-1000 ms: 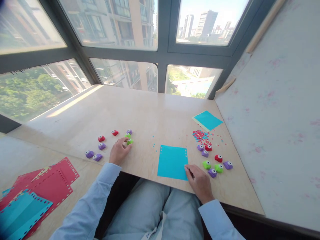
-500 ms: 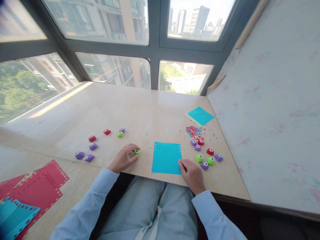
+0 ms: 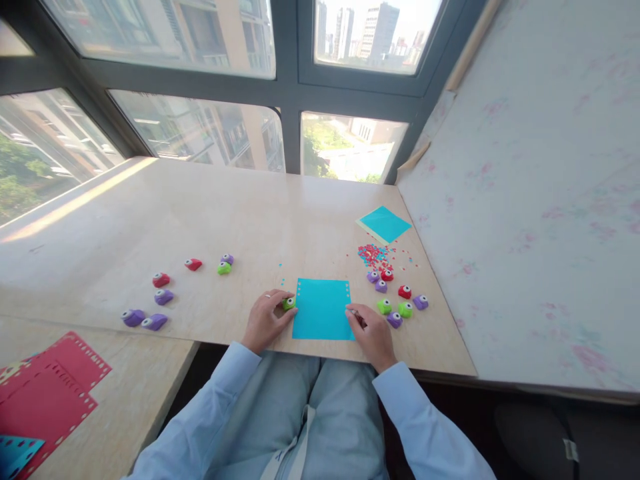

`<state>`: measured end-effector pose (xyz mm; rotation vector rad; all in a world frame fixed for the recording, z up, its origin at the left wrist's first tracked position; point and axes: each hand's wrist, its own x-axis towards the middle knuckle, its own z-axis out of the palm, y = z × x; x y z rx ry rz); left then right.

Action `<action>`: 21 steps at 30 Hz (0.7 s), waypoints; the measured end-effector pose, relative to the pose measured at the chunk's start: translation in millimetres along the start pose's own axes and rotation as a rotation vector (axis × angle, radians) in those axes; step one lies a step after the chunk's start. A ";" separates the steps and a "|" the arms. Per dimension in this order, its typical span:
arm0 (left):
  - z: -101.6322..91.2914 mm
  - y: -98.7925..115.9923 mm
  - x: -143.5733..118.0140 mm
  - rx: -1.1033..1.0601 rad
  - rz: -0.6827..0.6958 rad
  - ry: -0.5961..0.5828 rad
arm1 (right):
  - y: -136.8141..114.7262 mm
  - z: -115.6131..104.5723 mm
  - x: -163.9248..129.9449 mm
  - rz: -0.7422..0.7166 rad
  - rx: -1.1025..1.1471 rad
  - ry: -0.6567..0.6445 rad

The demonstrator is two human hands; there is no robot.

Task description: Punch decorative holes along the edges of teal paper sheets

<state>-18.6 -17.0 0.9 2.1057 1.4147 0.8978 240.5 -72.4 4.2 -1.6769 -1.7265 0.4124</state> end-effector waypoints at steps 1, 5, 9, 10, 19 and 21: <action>0.7 -0.5 0.1 0.000 -0.003 0.000 | -2.8 -0.3 2.7 0.014 0.010 -0.014; 1.8 -2.4 0.8 -0.005 -0.020 0.012 | -21.7 3.6 21.3 -0.003 0.029 -0.085; 3.1 -3.4 1.4 -0.003 -0.042 0.026 | -48.1 15.7 50.0 -0.040 -0.065 -0.197; 3.5 -3.6 1.4 -0.005 -0.042 0.027 | -53.9 19.8 57.6 -0.040 -0.099 -0.239; 4.4 -7.3 1.1 -0.029 -0.060 0.024 | -66.7 50.5 102.8 0.025 -0.256 -0.481; 4.1 -6.8 1.3 -0.033 -0.063 0.022 | -64.2 52.6 107.6 0.055 -0.244 -0.492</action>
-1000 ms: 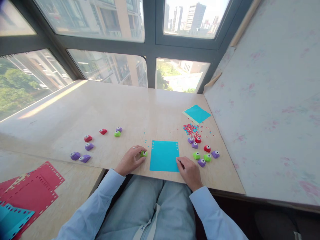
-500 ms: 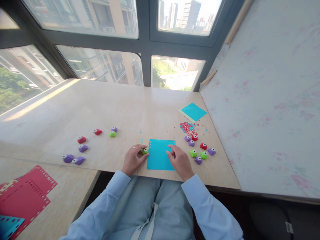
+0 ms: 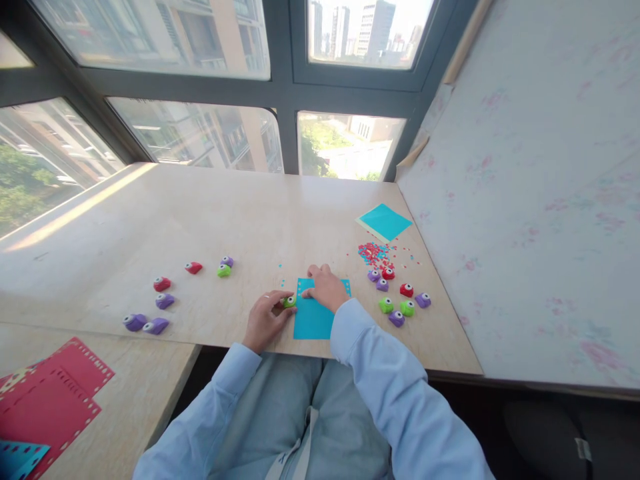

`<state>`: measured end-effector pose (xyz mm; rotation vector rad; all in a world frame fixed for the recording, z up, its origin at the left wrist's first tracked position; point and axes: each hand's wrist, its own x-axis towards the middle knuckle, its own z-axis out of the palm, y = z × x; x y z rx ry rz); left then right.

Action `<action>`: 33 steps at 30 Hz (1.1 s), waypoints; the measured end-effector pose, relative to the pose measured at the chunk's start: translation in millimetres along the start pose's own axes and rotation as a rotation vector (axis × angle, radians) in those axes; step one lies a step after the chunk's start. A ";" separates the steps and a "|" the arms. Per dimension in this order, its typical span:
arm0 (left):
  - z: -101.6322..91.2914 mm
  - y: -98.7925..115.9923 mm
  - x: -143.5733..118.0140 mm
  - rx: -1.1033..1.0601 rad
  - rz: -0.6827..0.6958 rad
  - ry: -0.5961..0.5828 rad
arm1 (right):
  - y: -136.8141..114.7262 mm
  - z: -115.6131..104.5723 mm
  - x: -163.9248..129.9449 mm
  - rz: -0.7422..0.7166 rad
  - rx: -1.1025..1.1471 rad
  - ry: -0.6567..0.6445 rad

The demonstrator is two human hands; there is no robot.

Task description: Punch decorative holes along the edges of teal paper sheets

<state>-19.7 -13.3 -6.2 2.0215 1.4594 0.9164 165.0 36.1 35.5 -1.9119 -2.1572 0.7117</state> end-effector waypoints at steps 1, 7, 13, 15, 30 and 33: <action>-0.1 0.4 0.1 -0.001 -0.002 0.001 | 0.9 -0.2 2.2 0.002 0.009 -0.010; -0.2 2.7 0.6 0.004 -0.020 0.019 | 0.2 -1.2 7.9 0.008 -0.019 -0.026; 1.0 2.5 0.5 -0.016 -0.050 0.047 | -2.6 -0.4 7.8 -0.032 -0.119 0.061; 1.7 1.9 0.5 -0.018 -0.066 0.057 | -2.5 -0.9 7.6 -0.040 -0.143 0.069; -0.1 0.6 0.2 -0.001 -0.026 0.101 | 24.8 -2.7 14.9 -0.293 0.294 -0.026; -0.2 0.1 -0.5 -0.014 -0.029 0.084 | 24.3 -0.6 17.1 -0.292 0.290 -0.024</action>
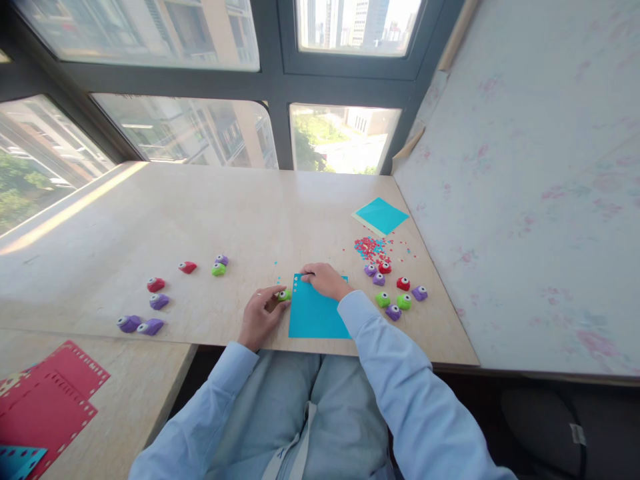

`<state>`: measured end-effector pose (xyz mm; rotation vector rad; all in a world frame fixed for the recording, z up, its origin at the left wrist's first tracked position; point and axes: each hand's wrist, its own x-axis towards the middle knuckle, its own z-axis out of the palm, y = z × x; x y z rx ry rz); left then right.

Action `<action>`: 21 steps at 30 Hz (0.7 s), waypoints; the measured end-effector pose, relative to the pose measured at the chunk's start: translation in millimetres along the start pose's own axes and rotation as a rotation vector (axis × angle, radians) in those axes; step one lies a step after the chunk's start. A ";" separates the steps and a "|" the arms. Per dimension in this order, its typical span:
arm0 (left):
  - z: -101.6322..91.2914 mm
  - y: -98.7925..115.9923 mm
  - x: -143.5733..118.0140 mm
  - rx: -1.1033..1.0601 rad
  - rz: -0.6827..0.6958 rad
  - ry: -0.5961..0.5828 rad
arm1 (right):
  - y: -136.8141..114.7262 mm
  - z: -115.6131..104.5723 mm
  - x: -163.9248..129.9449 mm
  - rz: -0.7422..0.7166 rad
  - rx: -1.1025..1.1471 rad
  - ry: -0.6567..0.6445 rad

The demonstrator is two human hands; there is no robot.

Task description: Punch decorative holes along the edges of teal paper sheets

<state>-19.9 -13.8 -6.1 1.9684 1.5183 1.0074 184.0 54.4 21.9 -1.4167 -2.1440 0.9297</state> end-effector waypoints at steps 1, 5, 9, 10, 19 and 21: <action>-0.1 -0.2 -0.2 -0.005 -0.006 -0.006 | -0.7 0.6 0.8 0.004 -0.009 -0.003; -0.5 -1.2 -0.2 -0.016 -0.053 -0.017 | -5.4 1.5 3.1 0.013 -0.054 -0.034; -0.6 -1.9 0.9 -0.008 -0.053 -0.015 | -8.9 1.4 3.7 0.016 -0.078 -0.056; -0.6 -1.9 1.1 -0.005 -0.044 -0.018 | -9.3 1.4 3.7 0.016 -0.079 -0.061; 0.3 -3.3 1.4 0.021 0.005 0.007 | -5.2 -0.5 5.5 0.019 -0.086 -0.098; 0.6 -3.9 1.3 0.015 0.015 0.014 | -4.6 -0.1 6.1 0.020 -0.095 -0.101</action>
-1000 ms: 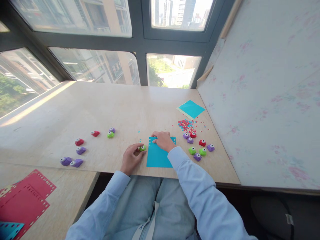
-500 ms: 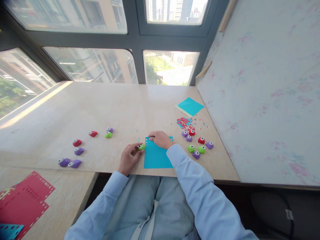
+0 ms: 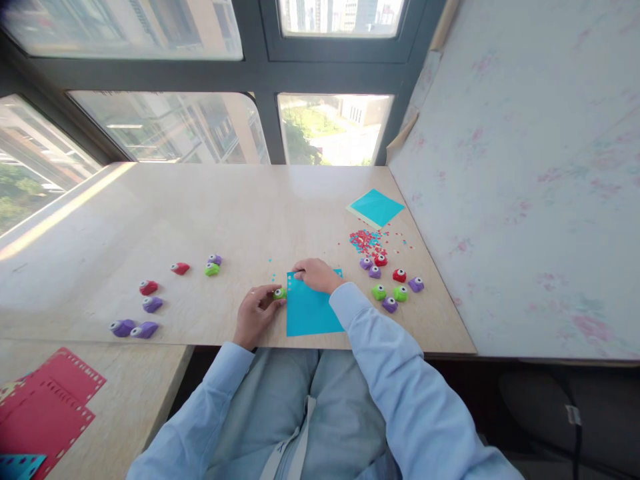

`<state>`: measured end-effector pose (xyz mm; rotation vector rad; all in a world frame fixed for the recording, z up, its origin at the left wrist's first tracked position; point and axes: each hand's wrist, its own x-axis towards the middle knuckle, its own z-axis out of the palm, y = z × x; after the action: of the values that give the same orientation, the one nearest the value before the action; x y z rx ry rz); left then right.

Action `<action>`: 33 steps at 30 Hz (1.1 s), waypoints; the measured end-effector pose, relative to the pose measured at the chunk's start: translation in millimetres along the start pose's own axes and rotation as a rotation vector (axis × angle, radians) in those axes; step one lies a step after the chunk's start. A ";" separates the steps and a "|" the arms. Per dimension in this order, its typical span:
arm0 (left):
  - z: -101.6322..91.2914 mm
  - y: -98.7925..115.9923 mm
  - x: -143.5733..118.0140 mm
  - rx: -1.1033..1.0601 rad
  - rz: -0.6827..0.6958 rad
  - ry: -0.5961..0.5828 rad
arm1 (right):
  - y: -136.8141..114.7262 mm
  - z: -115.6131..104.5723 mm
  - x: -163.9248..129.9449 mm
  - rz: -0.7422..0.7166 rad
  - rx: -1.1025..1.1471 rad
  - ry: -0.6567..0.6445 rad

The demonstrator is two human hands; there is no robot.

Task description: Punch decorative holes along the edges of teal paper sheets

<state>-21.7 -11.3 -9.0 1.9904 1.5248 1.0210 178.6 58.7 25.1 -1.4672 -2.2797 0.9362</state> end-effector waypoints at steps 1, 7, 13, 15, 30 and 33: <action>0.1 -0.2 0.0 -0.004 0.004 0.003 | -0.1 0.5 0.4 0.002 -0.005 -0.003; 0.1 -0.7 0.0 -0.018 0.013 0.011 | -2.9 3.9 3.4 0.008 -0.030 -0.022; 0.0 -0.9 0.3 -0.014 0.037 0.019 | -2.5 2.4 3.9 0.000 -0.023 -0.038; 0.1 -0.7 0.4 -0.021 0.054 0.022 | -2.4 1.6 3.7 -0.007 -0.016 -0.046; 0.8 -1.6 0.0 -0.041 0.081 0.024 | -8.8 2.8 5.7 0.027 0.003 -0.018; 0.7 -1.5 -1.1 -0.042 0.077 0.021 | -8.7 2.8 5.5 0.016 0.021 0.000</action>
<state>-22.3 -11.9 -10.8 2.0300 1.4352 1.0985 168.4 60.1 28.0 -1.4790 -2.2544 0.9616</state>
